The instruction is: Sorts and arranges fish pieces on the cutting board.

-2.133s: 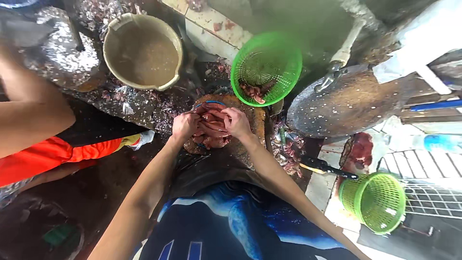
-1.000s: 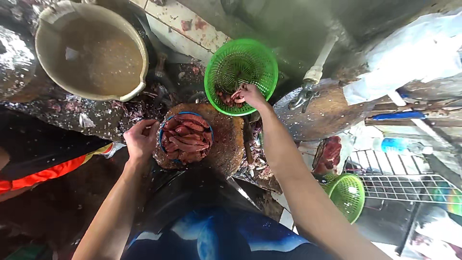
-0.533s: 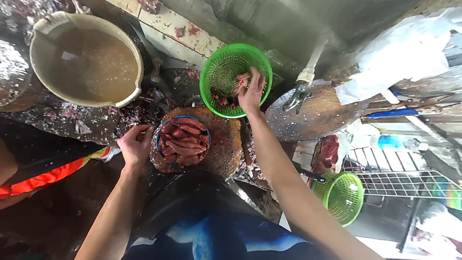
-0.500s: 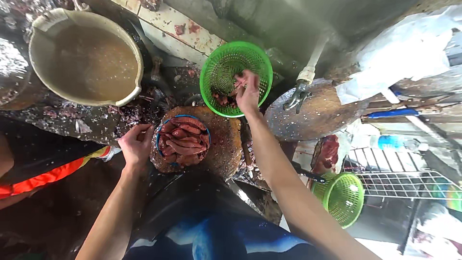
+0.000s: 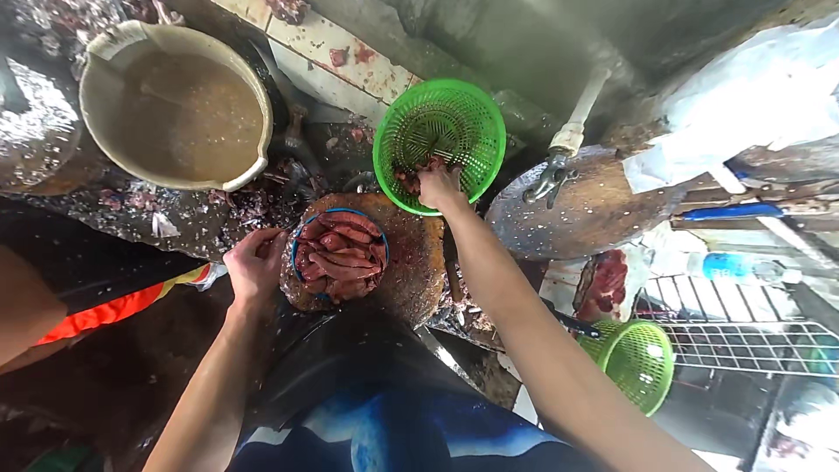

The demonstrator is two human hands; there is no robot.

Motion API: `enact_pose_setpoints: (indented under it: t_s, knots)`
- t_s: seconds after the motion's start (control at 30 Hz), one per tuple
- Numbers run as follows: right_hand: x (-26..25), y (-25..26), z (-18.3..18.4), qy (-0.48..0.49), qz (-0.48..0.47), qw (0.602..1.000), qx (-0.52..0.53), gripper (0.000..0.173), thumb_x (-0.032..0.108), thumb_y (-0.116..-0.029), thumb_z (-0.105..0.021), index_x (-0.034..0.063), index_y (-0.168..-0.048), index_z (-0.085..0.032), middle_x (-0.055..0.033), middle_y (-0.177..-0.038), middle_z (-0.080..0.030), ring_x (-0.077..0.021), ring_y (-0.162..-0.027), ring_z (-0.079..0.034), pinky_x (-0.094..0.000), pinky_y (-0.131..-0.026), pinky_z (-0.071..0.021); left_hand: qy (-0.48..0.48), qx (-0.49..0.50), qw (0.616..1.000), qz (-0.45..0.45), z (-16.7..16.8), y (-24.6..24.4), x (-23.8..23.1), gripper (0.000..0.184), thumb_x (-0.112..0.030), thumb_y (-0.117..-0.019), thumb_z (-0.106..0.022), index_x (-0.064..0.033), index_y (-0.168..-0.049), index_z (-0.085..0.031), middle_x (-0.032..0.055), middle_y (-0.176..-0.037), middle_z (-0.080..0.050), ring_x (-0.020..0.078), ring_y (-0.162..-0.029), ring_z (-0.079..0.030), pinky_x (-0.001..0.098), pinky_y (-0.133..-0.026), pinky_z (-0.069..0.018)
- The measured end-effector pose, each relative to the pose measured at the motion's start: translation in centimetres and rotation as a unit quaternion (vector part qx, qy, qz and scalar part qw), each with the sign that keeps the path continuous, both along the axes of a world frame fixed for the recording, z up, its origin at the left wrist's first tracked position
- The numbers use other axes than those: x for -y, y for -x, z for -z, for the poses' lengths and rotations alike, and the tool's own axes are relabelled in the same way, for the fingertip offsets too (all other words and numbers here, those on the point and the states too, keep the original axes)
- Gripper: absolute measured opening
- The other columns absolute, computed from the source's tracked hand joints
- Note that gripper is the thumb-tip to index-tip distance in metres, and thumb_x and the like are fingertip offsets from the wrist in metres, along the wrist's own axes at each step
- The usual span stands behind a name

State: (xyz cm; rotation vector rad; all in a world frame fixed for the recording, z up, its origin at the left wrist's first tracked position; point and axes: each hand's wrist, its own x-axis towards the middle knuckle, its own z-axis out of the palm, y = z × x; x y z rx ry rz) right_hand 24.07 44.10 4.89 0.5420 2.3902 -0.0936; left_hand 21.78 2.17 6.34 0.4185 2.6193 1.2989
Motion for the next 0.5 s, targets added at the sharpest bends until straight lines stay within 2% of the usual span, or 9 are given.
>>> enact_pose_setpoints:
  t_s: [0.07,0.13,0.2,0.27,0.3,0.4,0.47,0.5]
  knots:
    - [-0.9,-0.1,-0.1,0.026,0.002,1.0,0.005,0.052,0.025,-0.0819,-0.074,0.0146,-0.132,-0.066,-0.0211,-0.133,-0.064,-0.0453,-0.133,-0.053,-0.0789,-0.108,-0.0294,-0.004,-0.001,1.0,-0.001,0.1,-0.1,0.0,0.017,-0.025,-0.1011,-0.067,-0.0107,-0.107,-0.074,0.0034,-0.092,-0.074,0.0089,-0.064,-0.063,0.0306,-0.061,-0.0563]
    - [-1.7,-0.5,-0.2,0.061,0.023,0.998,-0.02,0.044,0.018,-0.0835,-0.072,0.0165,-0.128,-0.068,-0.0201,-0.131,-0.065,-0.044,-0.13,-0.055,-0.0736,-0.103,-0.0402,-0.009,0.008,1.0,-0.005,0.0,-0.2,-0.1,0.017,-0.024,-0.101,-0.067,-0.0095,-0.108,-0.074,0.0046,-0.093,-0.074,0.0098,-0.066,-0.064,0.0317,-0.063,-0.0573]
    - [-1.8,-0.8,-0.3,0.086,0.046,0.988,-0.121,0.043,0.01,-0.0849,-0.069,0.0194,-0.127,-0.068,-0.0144,-0.128,-0.068,-0.0405,-0.129,-0.055,-0.0711,-0.102,-0.0419,-0.004,0.023,1.0,-0.007,0.0,-0.2,-0.3,0.018,-0.023,-0.101,-0.067,-0.008,-0.109,-0.073,0.0068,-0.096,-0.075,0.0127,-0.071,-0.068,0.0366,-0.069,-0.0604]
    - [-1.3,-0.2,-0.1,0.104,0.029,0.972,-0.207,0.039,0.006,-0.0917,-0.064,0.0202,-0.128,-0.067,-0.0064,-0.126,-0.07,-0.0324,-0.13,-0.057,-0.0624,-0.105,-0.0456,0.001,0.023,1.0,-0.005,0.1,-0.5,-0.5,0.017,-0.023,-0.1007,-0.067,-0.0088,-0.107,-0.074,0.0056,-0.092,-0.074,0.012,-0.064,-0.064,0.0353,-0.063,-0.0578]
    - [-0.9,0.4,0.0,0.121,0.019,0.968,-0.22,0.04,0.005,-0.0947,-0.061,0.0188,-0.131,-0.065,-0.0063,-0.128,-0.07,-0.0303,-0.13,-0.058,-0.0578,-0.108,-0.0475,0.001,0.024,1.0,0.0,0.0,-0.5,-0.7,0.016,-0.023,-0.1006,-0.067,-0.0095,-0.107,-0.074,0.0047,-0.092,-0.074,0.0112,-0.062,-0.063,0.0342,-0.061,-0.0575]
    - [0.6,2.2,1.7,0.167,0.012,0.964,-0.207,0.048,0.006,-0.0951,-0.06,0.016,-0.142,-0.06,-0.0101,-0.132,-0.068,-0.0288,-0.125,-0.064,-0.0528,-0.108,-0.0504,-0.005,0.035,0.999,0.037,-0.7,-0.4,-0.8,0.016,-0.02,-0.1011,-0.066,-0.0084,-0.111,-0.073,0.006,-0.101,-0.074,0.0112,-0.072,-0.069,0.0341,-0.07,-0.061]
    - [2.0,2.9,2.3,0.159,0.028,0.97,-0.183,0.05,0.009,-0.093,-0.065,0.0105,-0.143,-0.056,-0.015,-0.133,-0.066,-0.0332,-0.125,-0.063,-0.056,-0.107,-0.0497,-0.017,0.028,0.998,0.056,-0.5,0.0,-0.8,0.016,-0.017,-0.1006,-0.066,-0.008,-0.112,-0.073,0.0062,-0.103,-0.075,0.0105,-0.077,-0.07,0.0331,-0.074,-0.0607]
    - [2.6,3.2,2.1,0.145,0.034,0.974,-0.17,0.056,0.008,-0.0893,-0.067,0.0072,-0.143,-0.054,-0.0182,-0.133,-0.065,-0.0365,-0.125,-0.062,-0.0587,-0.106,-0.0498,-0.024,0.022,0.998,0.06,-0.2,0.3,-0.9,0.017,-0.017,-0.1,-0.066,-0.0079,-0.112,-0.074,0.006,-0.103,-0.075,0.0093,-0.08,-0.071,0.0316,-0.076,-0.0614]
